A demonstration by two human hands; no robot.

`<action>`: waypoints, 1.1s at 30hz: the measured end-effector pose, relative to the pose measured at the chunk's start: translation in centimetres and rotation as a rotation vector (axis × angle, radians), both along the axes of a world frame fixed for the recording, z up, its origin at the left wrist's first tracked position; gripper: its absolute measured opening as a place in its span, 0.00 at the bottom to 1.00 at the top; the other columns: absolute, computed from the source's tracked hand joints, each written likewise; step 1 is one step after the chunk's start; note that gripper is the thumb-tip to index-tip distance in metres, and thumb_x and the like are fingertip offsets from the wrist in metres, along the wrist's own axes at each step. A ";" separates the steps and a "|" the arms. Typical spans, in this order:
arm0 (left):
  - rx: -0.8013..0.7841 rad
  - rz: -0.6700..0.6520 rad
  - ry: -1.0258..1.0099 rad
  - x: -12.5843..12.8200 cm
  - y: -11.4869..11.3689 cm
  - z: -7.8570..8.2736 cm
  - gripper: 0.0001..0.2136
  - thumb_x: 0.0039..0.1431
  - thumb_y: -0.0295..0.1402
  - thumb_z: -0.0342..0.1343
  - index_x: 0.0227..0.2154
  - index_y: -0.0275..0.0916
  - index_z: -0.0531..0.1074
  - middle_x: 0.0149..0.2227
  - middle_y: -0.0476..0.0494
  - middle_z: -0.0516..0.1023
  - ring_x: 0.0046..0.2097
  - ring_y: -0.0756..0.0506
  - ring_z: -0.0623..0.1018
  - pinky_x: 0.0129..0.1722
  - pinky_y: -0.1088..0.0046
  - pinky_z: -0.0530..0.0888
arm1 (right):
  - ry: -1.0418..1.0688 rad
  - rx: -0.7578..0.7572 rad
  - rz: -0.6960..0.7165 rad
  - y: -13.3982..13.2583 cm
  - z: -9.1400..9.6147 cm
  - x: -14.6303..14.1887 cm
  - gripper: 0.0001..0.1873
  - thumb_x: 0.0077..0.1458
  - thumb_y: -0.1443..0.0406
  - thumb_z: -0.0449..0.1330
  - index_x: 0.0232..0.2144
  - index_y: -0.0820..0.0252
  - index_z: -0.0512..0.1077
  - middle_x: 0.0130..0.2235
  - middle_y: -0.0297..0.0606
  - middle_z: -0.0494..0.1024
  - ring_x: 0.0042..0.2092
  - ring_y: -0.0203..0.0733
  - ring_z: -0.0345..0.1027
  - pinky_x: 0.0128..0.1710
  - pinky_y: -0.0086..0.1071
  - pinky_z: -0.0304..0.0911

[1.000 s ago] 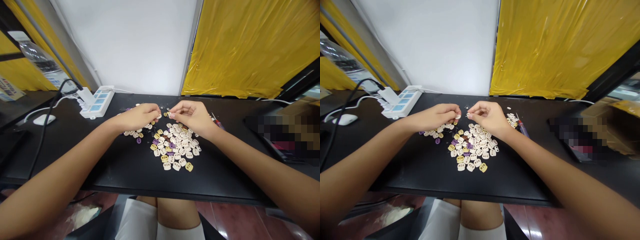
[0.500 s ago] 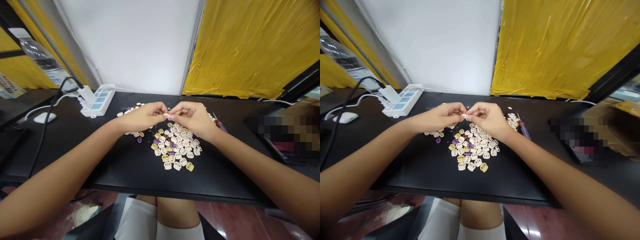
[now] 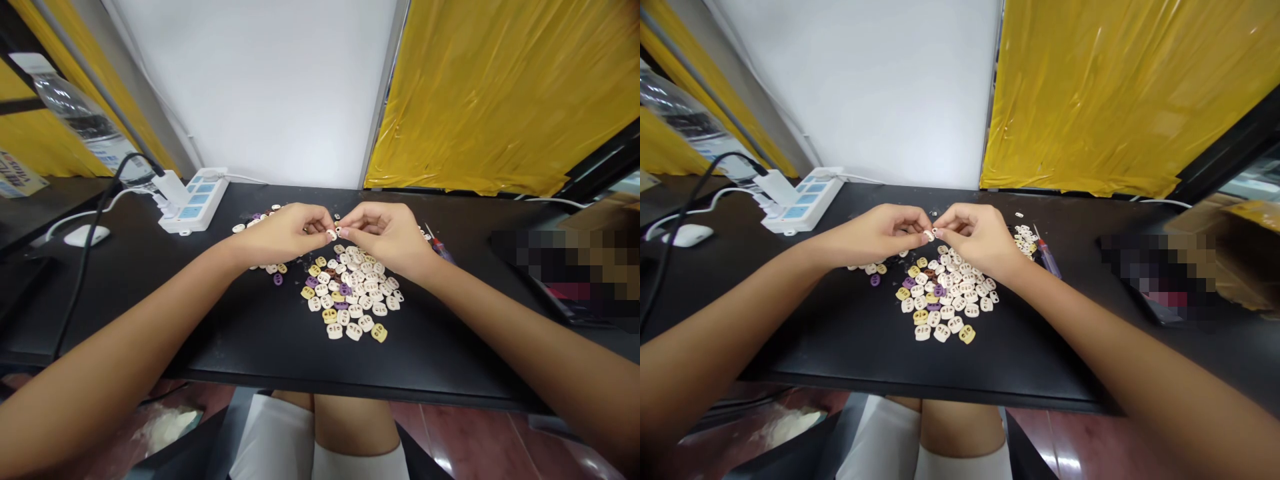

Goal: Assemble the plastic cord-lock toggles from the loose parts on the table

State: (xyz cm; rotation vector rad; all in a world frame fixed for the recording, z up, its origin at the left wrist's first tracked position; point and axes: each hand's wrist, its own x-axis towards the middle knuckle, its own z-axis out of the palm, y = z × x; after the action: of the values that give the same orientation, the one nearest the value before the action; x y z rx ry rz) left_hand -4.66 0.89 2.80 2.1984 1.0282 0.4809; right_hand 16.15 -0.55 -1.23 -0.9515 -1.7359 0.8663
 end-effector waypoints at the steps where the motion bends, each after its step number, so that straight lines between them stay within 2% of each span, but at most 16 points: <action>1: -0.002 0.002 -0.004 0.0 0.0 0.0 0.06 0.59 0.35 0.58 0.35 0.38 0.74 0.32 0.46 0.78 0.33 0.48 0.75 0.35 0.71 0.70 | -0.023 0.021 -0.004 -0.1 0.0 0.0 0.04 0.52 0.65 0.69 0.30 0.60 0.79 0.32 0.39 0.83 0.34 0.40 0.74 0.35 0.37 0.70; 7: -0.007 -0.011 -0.068 0.0 0.2 -0.5 0.08 0.60 0.37 0.60 0.33 0.37 0.77 0.31 0.45 0.80 0.34 0.48 0.77 0.36 0.70 0.71 | -0.046 0.065 0.003 -0.2 0.0 0.0 0.05 0.52 0.65 0.71 0.29 0.60 0.79 0.32 0.39 0.83 0.33 0.40 0.75 0.35 0.36 0.69; 12: -0.017 0.000 -0.136 0.1 0.5 -0.9 0.07 0.58 0.35 0.62 0.33 0.36 0.78 0.31 0.46 0.81 0.33 0.50 0.76 0.34 0.73 0.71 | 0.119 -0.093 0.066 0.2 0.4 0.0 0.16 0.41 0.59 0.78 0.27 0.62 0.79 0.24 0.35 0.78 0.24 0.33 0.65 0.24 0.31 0.59; 16: -0.020 0.001 -0.145 0.1 0.3 -0.9 0.06 0.58 0.34 0.63 0.33 0.35 0.79 0.30 0.46 0.80 0.31 0.50 0.76 0.32 0.73 0.70 | 0.160 -0.173 0.103 0.4 0.8 0.2 0.18 0.35 0.60 0.81 0.24 0.62 0.79 0.22 0.34 0.77 0.22 0.31 0.61 0.21 0.30 0.55; 23: -0.083 0.027 -0.182 0.4 0.2 -1.5 0.06 0.58 0.32 0.62 0.33 0.34 0.79 0.30 0.44 0.81 0.32 0.49 0.77 0.33 0.71 0.73 | 0.136 -0.144 0.134 0.8 0.0 0.5 0.16 0.37 0.60 0.80 0.25 0.63 0.81 0.24 0.36 0.79 0.24 0.31 0.62 0.22 0.30 0.53; 26: -0.100 0.029 -0.219 0.7 0.0 -1.4 0.05 0.58 0.32 0.62 0.32 0.35 0.78 0.28 0.46 0.81 0.30 0.50 0.76 0.31 0.73 0.72 | 0.163 -0.193 0.191 0.8 0.3 0.8 0.17 0.36 0.60 0.81 0.26 0.63 0.81 0.24 0.35 0.79 0.22 0.30 0.60 0.20 0.29 0.52; 30: -0.071 -0.050 -0.274 0.7 -0.5 -1.0 0.04 0.59 0.31 0.62 0.33 0.35 0.77 0.30 0.47 0.81 0.32 0.51 0.77 0.33 0.74 0.73 | 0.172 -0.270 0.328 0.8 1.0 1.5 0.18 0.37 0.60 0.80 0.27 0.62 0.79 0.25 0.34 0.80 0.23 0.31 0.64 0.21 0.28 0.57; 33: -0.019 -0.099 -0.241 0.6 -0.7 -0.9 0.05 0.60 0.32 0.61 0.33 0.36 0.77 0.30 0.47 0.81 0.32 0.51 0.78 0.33 0.75 0.73 | 0.138 -0.278 0.353 0.9 1.1 1.9 0.16 0.40 0.62 0.79 0.29 0.62 0.79 0.25 0.34 0.80 0.25 0.32 0.67 0.25 0.28 0.61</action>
State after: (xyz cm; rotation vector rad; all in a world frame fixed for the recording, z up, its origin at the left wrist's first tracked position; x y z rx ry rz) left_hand -4.07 0.22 1.93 2.1016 0.7888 0.6694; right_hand 18.08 0.37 -0.09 -0.7482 -1.7179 1.3984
